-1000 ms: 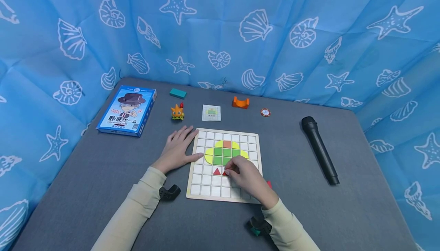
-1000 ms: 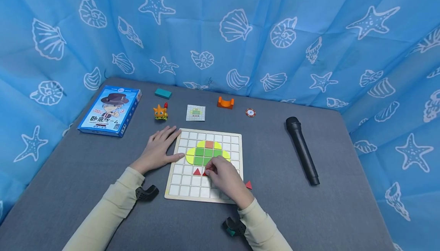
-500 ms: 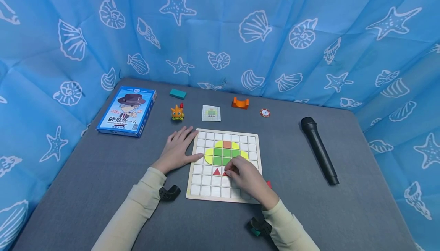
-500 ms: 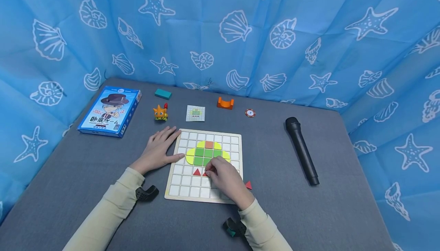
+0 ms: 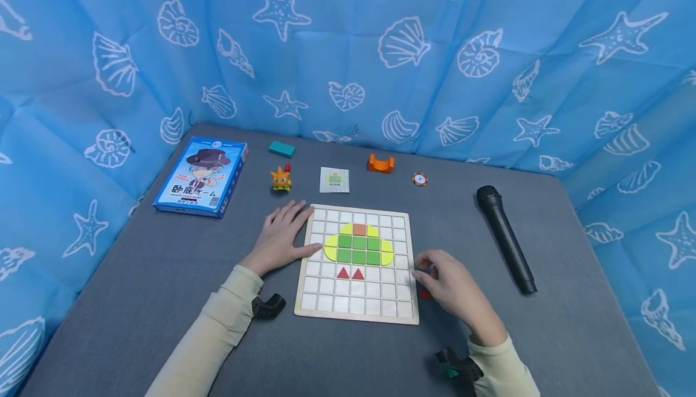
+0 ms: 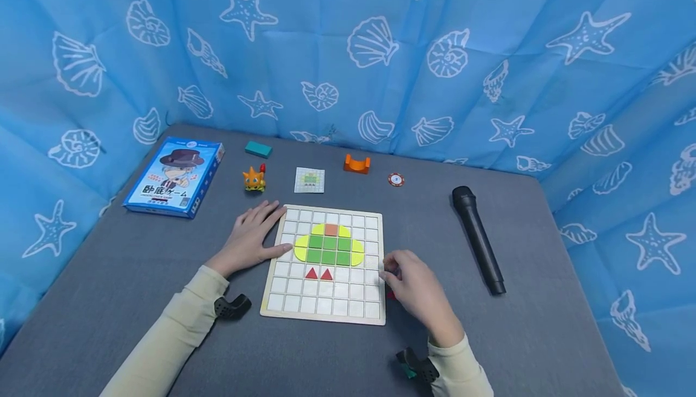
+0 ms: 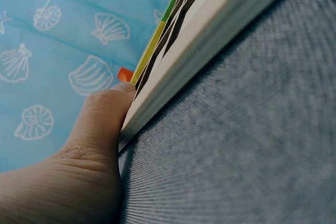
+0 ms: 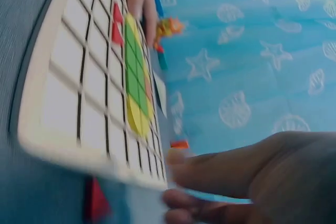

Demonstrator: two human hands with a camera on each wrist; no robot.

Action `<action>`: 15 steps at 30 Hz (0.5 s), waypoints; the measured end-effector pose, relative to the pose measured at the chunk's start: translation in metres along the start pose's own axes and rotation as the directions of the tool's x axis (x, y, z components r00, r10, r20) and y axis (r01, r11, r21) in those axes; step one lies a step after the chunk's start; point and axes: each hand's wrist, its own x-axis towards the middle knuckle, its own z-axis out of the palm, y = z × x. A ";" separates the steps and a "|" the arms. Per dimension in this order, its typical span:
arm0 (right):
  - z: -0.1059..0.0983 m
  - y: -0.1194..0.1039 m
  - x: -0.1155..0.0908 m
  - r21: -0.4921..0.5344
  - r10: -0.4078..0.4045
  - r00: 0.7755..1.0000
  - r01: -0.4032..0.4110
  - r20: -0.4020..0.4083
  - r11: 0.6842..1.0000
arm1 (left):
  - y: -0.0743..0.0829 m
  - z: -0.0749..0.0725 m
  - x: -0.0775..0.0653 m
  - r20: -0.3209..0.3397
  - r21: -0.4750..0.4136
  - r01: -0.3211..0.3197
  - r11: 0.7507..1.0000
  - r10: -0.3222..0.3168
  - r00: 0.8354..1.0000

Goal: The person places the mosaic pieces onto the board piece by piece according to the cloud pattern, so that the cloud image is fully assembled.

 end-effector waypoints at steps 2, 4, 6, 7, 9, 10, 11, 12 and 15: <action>-0.005 0.007 -0.007 -0.045 0.048 0.998 -0.046 0.045 0.998 | 0.000 0.000 0.000 0.002 -0.003 -0.001 1.000 0.001 1.000; -0.006 0.014 -0.012 -0.075 0.074 0.993 -0.068 0.093 0.995 | 0.000 0.000 0.000 0.001 -0.003 -0.004 1.000 0.004 1.000; -0.005 0.018 -0.016 -0.085 0.079 0.990 -0.069 0.120 0.994 | 0.000 0.001 0.000 -0.003 -0.004 -0.005 1.000 0.005 1.000; -0.003 0.020 -0.016 -0.085 0.074 0.989 -0.063 0.127 0.994 | 0.000 0.001 0.000 -0.006 -0.004 -0.006 1.000 0.006 1.000; 0.002 0.023 -0.017 -0.081 0.054 0.990 -0.044 0.129 0.996 | -0.001 0.001 0.000 -0.010 -0.003 -0.006 1.000 0.006 1.000; 0.004 0.024 -0.016 -0.080 0.045 0.991 -0.035 0.126 0.996 | -0.001 0.001 -0.001 -0.010 -0.003 -0.005 1.000 0.005 1.000; 0.005 0.025 -0.016 -0.081 0.039 0.992 -0.029 0.124 0.996 | -0.001 0.001 -0.001 -0.011 -0.003 -0.006 1.000 0.006 1.000; 0.007 0.026 -0.015 -0.084 0.031 0.992 -0.021 0.121 0.996 | -0.001 0.001 -0.001 -0.011 -0.001 -0.007 1.000 0.007 1.000; 0.010 0.028 -0.013 -0.078 0.009 0.995 -0.001 0.100 0.997 | -0.001 0.001 -0.001 -0.008 0.003 -0.005 1.000 0.005 1.000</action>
